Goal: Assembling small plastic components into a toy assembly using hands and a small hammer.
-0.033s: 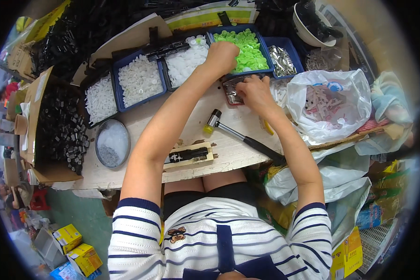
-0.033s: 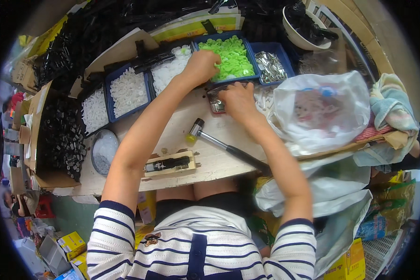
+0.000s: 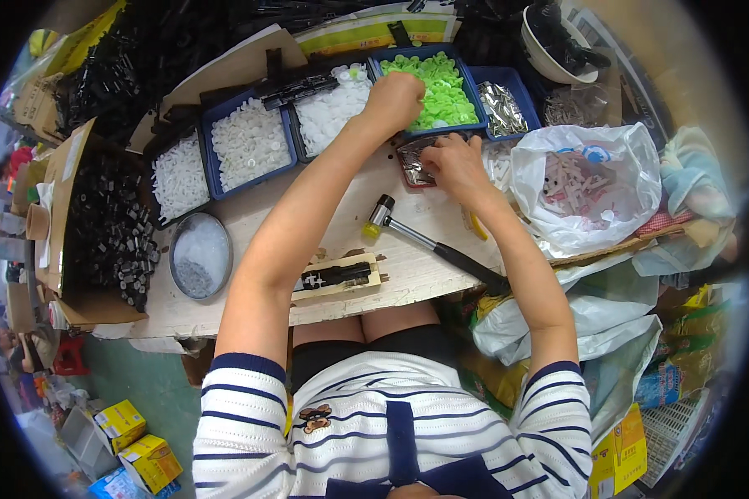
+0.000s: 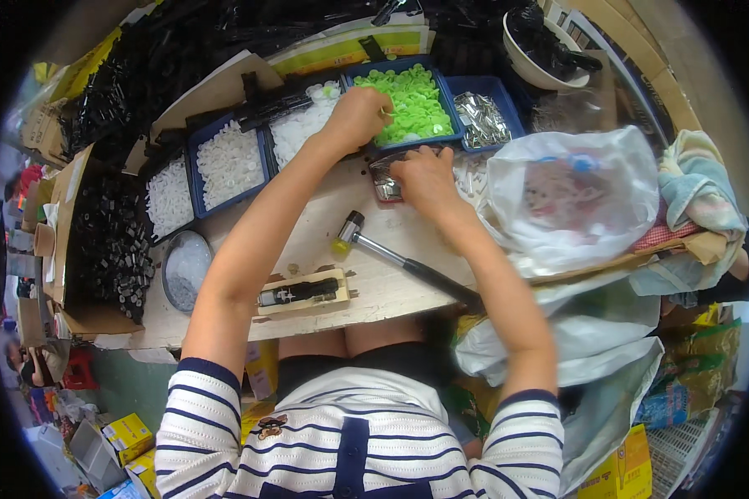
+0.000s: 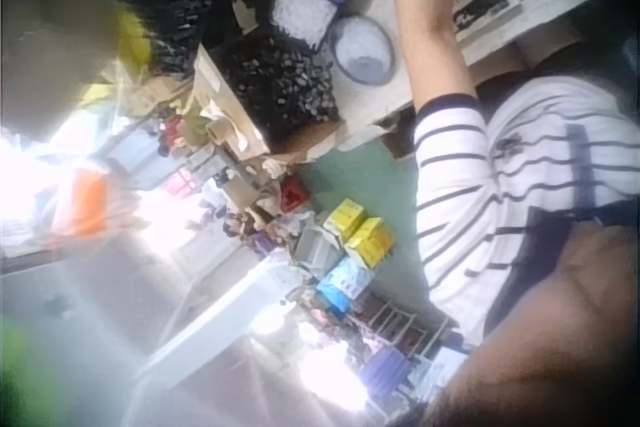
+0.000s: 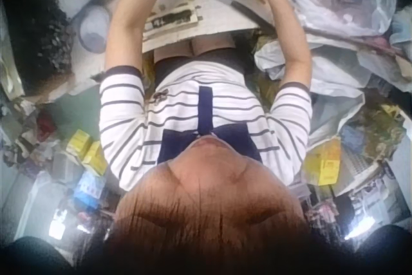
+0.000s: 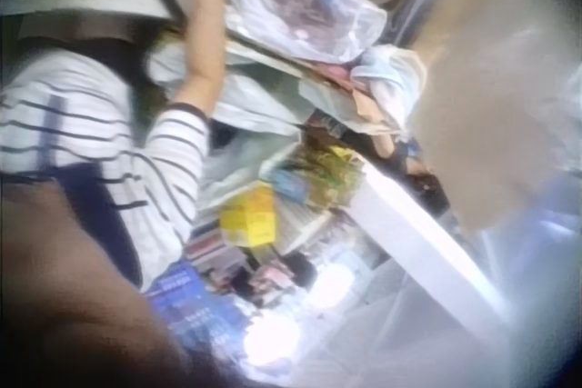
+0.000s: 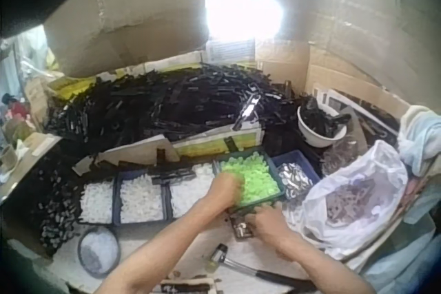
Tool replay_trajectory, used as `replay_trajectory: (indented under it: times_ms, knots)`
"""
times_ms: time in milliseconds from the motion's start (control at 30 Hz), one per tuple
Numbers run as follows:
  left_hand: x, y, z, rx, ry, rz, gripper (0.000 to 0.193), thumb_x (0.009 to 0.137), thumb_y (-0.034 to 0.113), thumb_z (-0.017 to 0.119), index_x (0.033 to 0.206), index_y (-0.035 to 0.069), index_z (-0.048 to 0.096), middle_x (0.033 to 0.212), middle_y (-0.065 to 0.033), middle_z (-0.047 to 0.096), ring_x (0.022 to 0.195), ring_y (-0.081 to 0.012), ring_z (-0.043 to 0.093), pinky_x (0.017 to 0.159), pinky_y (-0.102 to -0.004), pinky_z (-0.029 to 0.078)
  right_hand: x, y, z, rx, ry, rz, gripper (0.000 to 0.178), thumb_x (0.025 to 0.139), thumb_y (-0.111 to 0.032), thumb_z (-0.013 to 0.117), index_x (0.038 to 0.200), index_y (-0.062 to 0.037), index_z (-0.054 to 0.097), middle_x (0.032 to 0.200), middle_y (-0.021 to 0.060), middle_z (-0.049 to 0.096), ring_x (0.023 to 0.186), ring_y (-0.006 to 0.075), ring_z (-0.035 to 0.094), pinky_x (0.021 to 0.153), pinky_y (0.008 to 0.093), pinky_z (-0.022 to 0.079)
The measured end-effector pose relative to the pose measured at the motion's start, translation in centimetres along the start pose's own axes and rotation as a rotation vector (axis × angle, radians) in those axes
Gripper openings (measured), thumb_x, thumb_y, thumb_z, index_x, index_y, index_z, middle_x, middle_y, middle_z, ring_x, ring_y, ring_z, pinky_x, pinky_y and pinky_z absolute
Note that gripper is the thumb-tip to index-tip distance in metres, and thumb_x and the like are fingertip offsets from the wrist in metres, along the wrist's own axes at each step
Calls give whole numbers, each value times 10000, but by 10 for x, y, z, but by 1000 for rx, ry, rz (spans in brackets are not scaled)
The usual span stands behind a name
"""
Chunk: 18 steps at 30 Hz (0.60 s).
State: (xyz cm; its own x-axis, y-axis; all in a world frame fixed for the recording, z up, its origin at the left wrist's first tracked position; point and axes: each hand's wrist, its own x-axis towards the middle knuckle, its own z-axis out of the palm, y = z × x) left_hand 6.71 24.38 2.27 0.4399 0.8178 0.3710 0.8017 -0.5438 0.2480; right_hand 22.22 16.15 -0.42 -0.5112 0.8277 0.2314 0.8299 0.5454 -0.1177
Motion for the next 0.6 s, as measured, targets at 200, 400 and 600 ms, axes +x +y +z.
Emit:
replay_trajectory:
  times_ms: [200, 400, 600]
  knots:
    - [-36, 14, -41, -921, 14, -359, 123, 702, 52, 668, 804, -16, 671, 738, -117, 657, 701, -193, 643, 647, -308, 524, -8, 4, -14, 188, 24, 75, 96, 725, -64, 595, 799, -112, 632, 762, 37, 606, 798, 223, 547, 710, 372, 332]
    - [-149, 45, -61, -1775, 144, -554, 199, 840, 24, 582, 1026, -48, 576, 891, -153, 641, 732, -201, 641, 651, -334, 548, -27, -22, -44, 1202, 25, 316, 32, 846, -45, 582, 873, -33, 595, 813, -12, 587, 784, 37, 511, 706, 171, 376]
    - [-231, 68, -49, -2099, 274, -472, 180, 874, 51, 550, 1048, 16, 578, 914, -163, 638, 748, -214, 646, 655, -355, 554, -49, -97, -46, 1647, -108, 200, 93, 865, -106, 585, 922, -33, 583, 851, -25, 566, 804, 46, 511, 734, 198, 411]
